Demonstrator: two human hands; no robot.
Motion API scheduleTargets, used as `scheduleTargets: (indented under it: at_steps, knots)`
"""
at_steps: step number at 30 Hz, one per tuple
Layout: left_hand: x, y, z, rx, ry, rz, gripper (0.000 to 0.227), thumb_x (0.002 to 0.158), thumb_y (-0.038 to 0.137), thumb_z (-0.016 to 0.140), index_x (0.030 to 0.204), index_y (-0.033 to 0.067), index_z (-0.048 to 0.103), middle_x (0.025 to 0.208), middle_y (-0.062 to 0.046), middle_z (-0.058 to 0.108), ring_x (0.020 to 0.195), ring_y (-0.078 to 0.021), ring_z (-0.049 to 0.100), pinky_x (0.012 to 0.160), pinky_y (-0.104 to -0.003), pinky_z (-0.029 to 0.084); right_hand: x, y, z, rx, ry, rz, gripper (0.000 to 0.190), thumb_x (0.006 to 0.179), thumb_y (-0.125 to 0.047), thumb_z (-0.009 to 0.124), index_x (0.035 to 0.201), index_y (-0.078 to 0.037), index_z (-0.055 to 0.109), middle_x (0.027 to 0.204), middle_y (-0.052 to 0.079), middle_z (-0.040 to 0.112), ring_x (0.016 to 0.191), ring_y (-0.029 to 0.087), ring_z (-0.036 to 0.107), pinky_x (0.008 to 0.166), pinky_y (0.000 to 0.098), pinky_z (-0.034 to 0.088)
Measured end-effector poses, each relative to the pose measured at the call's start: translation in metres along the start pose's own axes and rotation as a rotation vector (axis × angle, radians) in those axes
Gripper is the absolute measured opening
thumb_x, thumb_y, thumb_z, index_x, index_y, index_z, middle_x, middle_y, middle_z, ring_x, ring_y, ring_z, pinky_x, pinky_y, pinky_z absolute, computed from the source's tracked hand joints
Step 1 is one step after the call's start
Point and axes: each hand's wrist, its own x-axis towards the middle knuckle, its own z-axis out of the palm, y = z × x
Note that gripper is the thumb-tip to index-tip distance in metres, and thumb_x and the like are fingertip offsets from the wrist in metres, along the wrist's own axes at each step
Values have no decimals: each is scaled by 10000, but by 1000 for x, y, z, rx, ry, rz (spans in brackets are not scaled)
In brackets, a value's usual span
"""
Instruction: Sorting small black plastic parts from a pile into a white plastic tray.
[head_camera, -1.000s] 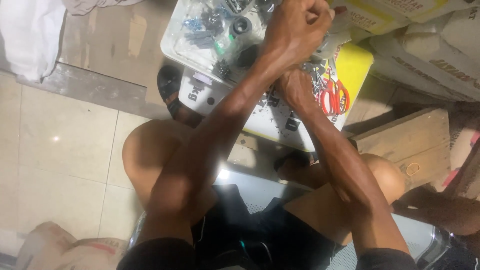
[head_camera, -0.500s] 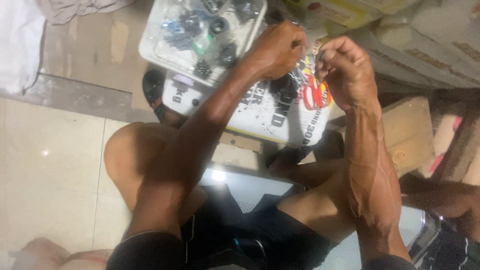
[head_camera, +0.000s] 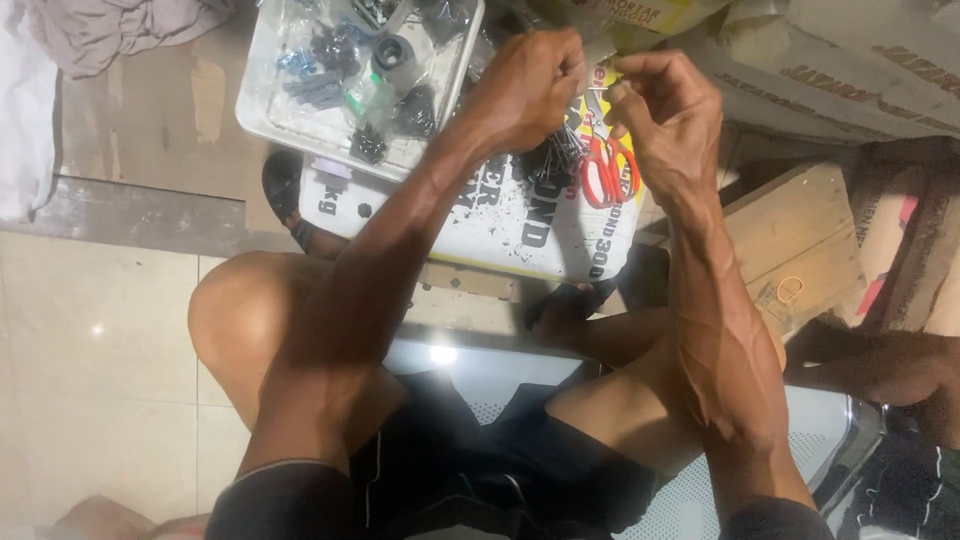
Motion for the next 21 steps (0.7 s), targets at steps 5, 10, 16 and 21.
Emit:
scheduleTargets:
  at_steps: [5,10,16,21]
  knots:
    - [8,-9,8,25,53,31,318,888,-93,448,755,195,479,758,57,591,722,-121,598,618,-289,531,4,8,0,42,16,35,48,1033,26,580,1073,27,606,948,145,684,701,202,678,656,294,623]
    - [6,-18,21,37,125,102,230,891,-14,446,782,165,541,725,18,613,655,-155,579,538,-350,485,3,2,10,-29,-32,24,95,1085,-30,674,1006,21,688,881,129,708,699,184,667,650,303,559]
    - [13,-33,25,60,267,148,321,832,-147,492,740,161,513,675,41,582,595,-136,579,481,-300,489,5,7,11,-137,-61,-47,163,1058,7,547,1150,75,663,1044,185,702,848,236,678,758,335,595]
    - [8,-27,26,54,438,177,290,839,217,797,856,178,511,894,-22,489,747,-182,590,653,-361,526,4,7,15,-99,-39,39,117,1020,108,615,1043,-2,584,1013,137,682,809,225,693,746,307,644]
